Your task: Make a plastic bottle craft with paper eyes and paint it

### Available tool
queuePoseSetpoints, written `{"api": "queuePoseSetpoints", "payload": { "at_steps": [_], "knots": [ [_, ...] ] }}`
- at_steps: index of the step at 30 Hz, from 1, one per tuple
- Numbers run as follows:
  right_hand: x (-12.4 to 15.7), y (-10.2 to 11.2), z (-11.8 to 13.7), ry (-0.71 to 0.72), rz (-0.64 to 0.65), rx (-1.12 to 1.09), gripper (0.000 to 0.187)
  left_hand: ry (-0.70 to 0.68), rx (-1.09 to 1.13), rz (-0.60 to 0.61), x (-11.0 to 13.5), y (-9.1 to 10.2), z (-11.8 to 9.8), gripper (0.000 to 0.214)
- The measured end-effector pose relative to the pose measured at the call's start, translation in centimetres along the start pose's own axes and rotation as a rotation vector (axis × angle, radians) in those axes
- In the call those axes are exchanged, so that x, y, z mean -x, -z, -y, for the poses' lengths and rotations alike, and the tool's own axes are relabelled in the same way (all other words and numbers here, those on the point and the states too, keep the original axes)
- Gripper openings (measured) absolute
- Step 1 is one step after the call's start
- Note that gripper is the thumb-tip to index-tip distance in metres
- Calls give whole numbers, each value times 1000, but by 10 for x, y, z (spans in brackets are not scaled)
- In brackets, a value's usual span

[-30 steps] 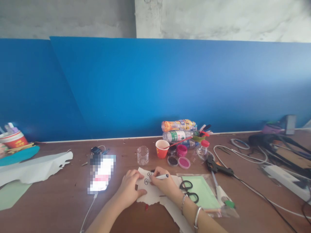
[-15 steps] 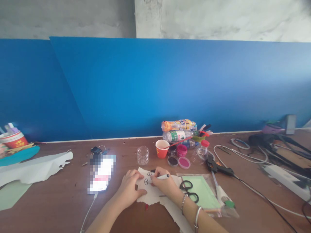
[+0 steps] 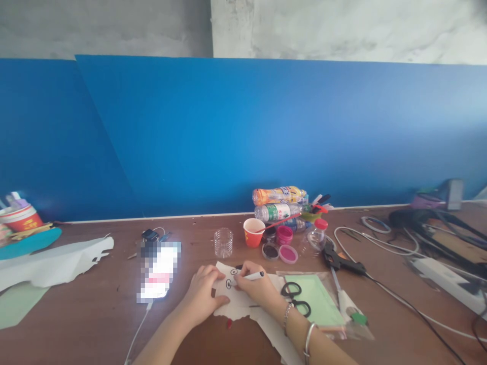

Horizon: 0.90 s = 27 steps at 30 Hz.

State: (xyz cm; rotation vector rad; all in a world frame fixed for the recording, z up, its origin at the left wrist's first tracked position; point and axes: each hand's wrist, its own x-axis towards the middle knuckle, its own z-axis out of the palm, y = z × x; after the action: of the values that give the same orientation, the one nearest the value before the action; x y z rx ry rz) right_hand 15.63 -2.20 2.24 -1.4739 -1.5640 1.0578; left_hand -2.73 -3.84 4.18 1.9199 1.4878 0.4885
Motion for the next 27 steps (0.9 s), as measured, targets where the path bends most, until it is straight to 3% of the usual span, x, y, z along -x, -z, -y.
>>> {"api": "queuePoseSetpoints", "payload": {
  "at_steps": [27],
  "knots": [
    [-2,0,-3,-57,14,-80,19,-18,-9,-7,-1,-1,3,43]
  ]
}}
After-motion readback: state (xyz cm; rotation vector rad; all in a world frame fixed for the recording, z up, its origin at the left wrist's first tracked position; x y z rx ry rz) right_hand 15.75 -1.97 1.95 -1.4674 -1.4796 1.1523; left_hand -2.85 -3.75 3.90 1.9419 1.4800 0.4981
